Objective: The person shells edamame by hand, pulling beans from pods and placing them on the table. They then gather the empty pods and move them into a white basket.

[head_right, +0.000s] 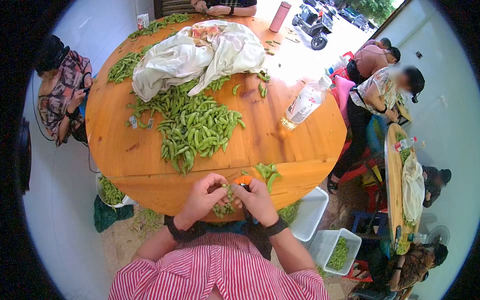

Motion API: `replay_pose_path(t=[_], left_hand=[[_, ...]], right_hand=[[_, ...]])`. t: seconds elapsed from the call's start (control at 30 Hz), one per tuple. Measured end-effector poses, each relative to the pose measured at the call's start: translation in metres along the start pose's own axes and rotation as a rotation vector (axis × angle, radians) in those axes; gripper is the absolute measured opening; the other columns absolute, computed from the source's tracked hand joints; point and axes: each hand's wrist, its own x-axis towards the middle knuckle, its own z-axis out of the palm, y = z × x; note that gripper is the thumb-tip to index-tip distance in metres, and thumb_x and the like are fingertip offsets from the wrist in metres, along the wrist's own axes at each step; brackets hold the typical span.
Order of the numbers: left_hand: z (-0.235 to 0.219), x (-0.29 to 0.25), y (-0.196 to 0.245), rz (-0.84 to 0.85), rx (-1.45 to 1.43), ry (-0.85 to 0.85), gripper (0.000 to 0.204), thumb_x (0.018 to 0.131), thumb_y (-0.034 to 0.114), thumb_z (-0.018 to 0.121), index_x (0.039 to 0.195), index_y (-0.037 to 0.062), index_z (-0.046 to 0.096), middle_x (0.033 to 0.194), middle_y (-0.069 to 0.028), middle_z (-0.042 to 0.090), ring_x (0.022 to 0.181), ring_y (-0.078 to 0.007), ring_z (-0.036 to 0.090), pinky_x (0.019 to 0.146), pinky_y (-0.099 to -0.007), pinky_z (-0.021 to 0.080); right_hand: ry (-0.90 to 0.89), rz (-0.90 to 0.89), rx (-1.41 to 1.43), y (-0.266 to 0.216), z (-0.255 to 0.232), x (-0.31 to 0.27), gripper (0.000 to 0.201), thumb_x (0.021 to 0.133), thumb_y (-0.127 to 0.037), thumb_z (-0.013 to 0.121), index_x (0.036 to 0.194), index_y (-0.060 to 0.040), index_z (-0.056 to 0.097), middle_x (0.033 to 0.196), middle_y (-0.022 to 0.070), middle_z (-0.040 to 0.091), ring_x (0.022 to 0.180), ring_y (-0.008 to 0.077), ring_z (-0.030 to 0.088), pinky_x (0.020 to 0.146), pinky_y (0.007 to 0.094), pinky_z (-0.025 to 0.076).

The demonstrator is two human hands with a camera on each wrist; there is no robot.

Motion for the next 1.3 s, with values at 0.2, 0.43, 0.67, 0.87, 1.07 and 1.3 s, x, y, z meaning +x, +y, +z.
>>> replay_pose_path(t=[0.2, 0.43, 0.67, 0.87, 1.07, 1.3], left_hand=[[0.003, -0.001, -0.001, -0.06, -0.125, 0.021, 0.017, 0.092, 0.002, 0.06, 0.107, -0.0011, 0.054, 0.091, -0.0053, 0.063, 0.076, -0.0114, 0.065, 0.064, -0.0244, 0.055], [0.006, 0.0, -0.001, -0.108, -0.101, 0.049, 0.017, 0.089, 0.0, 0.059, 0.106, -0.0021, 0.056, 0.087, -0.0059, 0.063, 0.074, -0.0116, 0.065, 0.063, -0.0246, 0.055], [0.005, -0.002, 0.0, 0.207, 0.513, 0.161, 0.016, 0.084, -0.003, 0.055, 0.099, -0.0032, 0.06, 0.087, -0.0112, 0.065, 0.075, -0.0219, 0.065, 0.066, -0.0343, 0.052], [0.005, -0.004, 0.012, 0.497, 0.786, 0.191, 0.018, 0.082, -0.003, 0.055, 0.099, -0.0027, 0.062, 0.095, -0.0177, 0.065, 0.091, -0.0365, 0.062, 0.081, -0.0412, 0.05], [0.002, -0.006, 0.007, 0.551, 0.774, 0.149, 0.018, 0.082, -0.002, 0.057, 0.1, -0.0025, 0.062, 0.1, -0.018, 0.065, 0.097, -0.037, 0.061, 0.085, -0.0432, 0.049], [-0.006, -0.007, 0.01, 0.505, 0.907, 0.201, 0.023, 0.082, 0.004, 0.062, 0.103, -0.0033, 0.062, 0.111, -0.0211, 0.061, 0.107, -0.0389, 0.058, 0.093, -0.0443, 0.046]], right_hand=[[0.101, -0.073, -0.136, 0.002, 0.0, -0.002, 0.011, 0.096, -0.014, 0.064, 0.093, -0.0039, 0.062, 0.073, -0.0024, 0.061, 0.061, 0.0041, 0.054, 0.056, 0.0199, 0.044], [0.202, -0.349, -0.52, -0.001, 0.012, -0.007, 0.014, 0.087, -0.013, 0.07, 0.092, -0.001, 0.064, 0.066, 0.0095, 0.061, 0.058, 0.0166, 0.06, 0.055, 0.0318, 0.046], [0.21, -0.441, -0.733, -0.005, 0.004, 0.001, 0.011, 0.085, -0.011, 0.067, 0.088, -0.0012, 0.063, 0.076, 0.0214, 0.063, 0.071, 0.0395, 0.063, 0.062, 0.0419, 0.049], [0.197, -0.46, -1.144, -0.012, -0.026, 0.033, 0.015, 0.085, -0.017, 0.064, 0.087, -0.0017, 0.061, 0.077, 0.022, 0.063, 0.076, 0.0407, 0.063, 0.066, 0.0489, 0.049], [0.329, -0.313, -1.239, -0.01, -0.066, 0.033, 0.016, 0.084, -0.017, 0.063, 0.087, -0.0009, 0.064, 0.078, 0.0231, 0.065, 0.076, 0.0413, 0.064, 0.066, 0.0483, 0.05], [0.402, -0.335, -1.426, -0.042, -0.054, 0.0, 0.024, 0.081, -0.019, 0.067, 0.1, -0.005, 0.065, 0.085, 0.0189, 0.061, 0.079, 0.0395, 0.064, 0.067, 0.0478, 0.05]])
